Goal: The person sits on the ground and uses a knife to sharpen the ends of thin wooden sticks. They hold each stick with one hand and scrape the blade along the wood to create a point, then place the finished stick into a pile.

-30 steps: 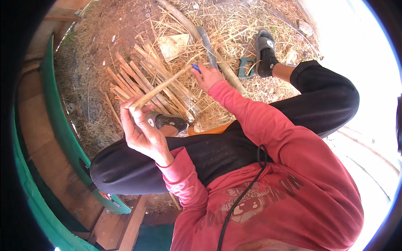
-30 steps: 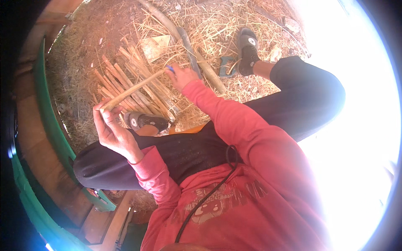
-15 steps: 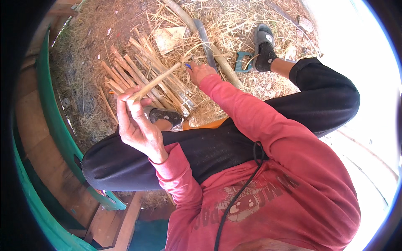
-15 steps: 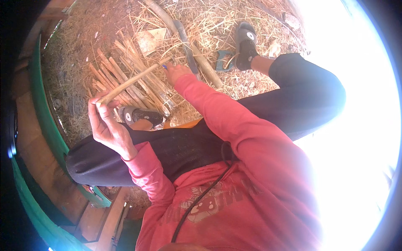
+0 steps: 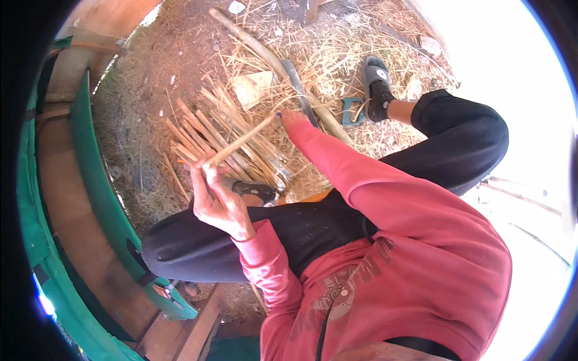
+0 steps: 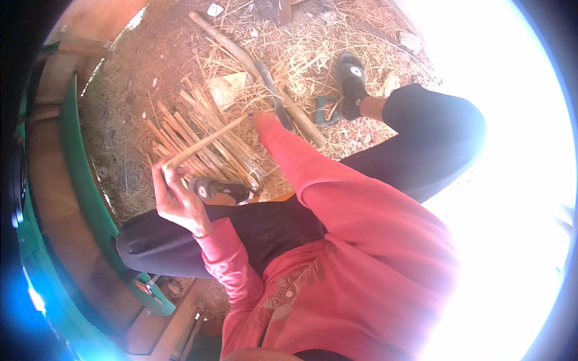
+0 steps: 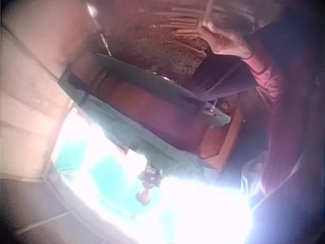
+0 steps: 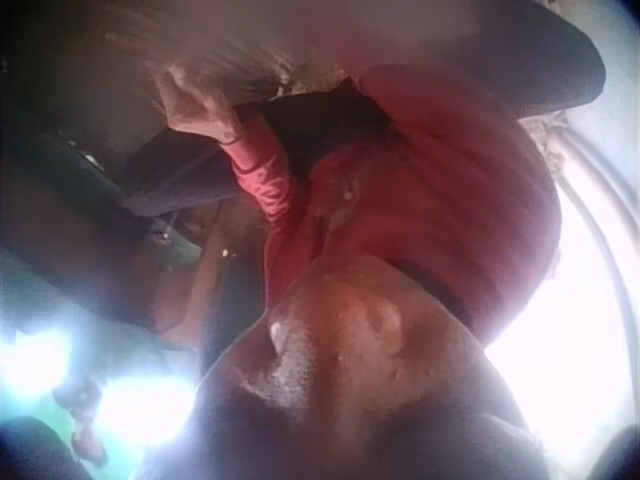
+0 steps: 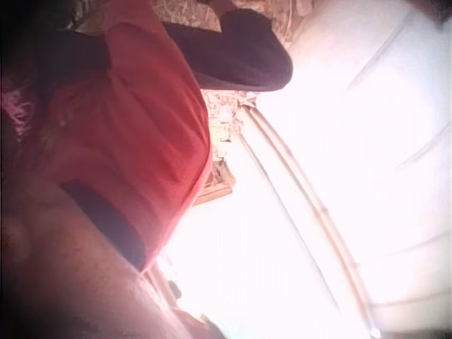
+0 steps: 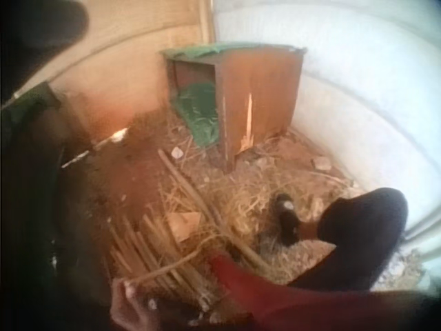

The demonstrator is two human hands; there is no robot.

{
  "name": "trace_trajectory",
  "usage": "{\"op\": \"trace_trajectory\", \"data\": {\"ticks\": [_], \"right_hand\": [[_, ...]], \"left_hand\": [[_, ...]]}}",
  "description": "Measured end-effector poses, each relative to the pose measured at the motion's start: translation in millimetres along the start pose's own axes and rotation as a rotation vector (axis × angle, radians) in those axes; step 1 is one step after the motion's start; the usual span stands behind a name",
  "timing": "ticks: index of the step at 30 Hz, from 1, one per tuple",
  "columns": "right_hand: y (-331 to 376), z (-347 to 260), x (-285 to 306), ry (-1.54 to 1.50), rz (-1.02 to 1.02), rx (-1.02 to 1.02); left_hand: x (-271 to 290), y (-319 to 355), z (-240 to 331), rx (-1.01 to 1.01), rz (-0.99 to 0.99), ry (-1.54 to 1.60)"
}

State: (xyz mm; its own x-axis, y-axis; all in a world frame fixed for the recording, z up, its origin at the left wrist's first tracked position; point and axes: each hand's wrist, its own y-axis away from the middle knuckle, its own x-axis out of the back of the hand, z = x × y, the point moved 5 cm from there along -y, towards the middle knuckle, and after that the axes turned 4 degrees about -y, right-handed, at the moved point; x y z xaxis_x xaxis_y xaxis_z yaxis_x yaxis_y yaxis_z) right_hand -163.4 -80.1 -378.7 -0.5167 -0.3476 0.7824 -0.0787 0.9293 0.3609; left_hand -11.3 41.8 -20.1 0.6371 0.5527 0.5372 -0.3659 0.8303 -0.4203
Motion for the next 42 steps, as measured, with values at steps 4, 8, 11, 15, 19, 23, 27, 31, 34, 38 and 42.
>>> {"op": "trace_trajectory", "data": {"ticks": [4,8,11,15,19,23,27,31,34,38,42], "right_hand": [[4,-4,0,0.073,-0.065,-0.069],[-14,18,-2,0.090,-0.100,-0.071],[-18,27,-13,0.109,-0.115,-0.062],[-19,32,-25,0.103,-0.114,-0.130],[-40,41,-43,-0.209,-0.267,-0.142],[-37,45,-53,-0.716,-0.600,-0.366],[-20,50,-38,-0.245,-0.180,-0.140],[22,23,-13,-0.046,-0.125,-0.190],[9,36,-16,0.005,-0.079,-0.116],[2,23,-17,0.097,-0.106,-0.192],[-2,26,-14,0.043,-0.134,-0.148]], "left_hand": [[5,5,-13,0.035,0.008,0.014],[3,7,-4,0.033,0.013,0.054],[5,8,-7,0.087,-0.006,0.041],[4,13,2,0.004,-0.065,-0.029],[6,14,-2,0.054,-0.064,0.090],[18,3,-21,0.119,0.077,0.158],[18,-3,-22,0.110,0.103,0.080],[27,11,-26,0.123,0.100,-0.033],[11,14,-4,0.026,0.006,0.017],[20,28,15,-0.200,0.002,0.032],[129,-13,49,-0.319,0.452,0.034]]}}
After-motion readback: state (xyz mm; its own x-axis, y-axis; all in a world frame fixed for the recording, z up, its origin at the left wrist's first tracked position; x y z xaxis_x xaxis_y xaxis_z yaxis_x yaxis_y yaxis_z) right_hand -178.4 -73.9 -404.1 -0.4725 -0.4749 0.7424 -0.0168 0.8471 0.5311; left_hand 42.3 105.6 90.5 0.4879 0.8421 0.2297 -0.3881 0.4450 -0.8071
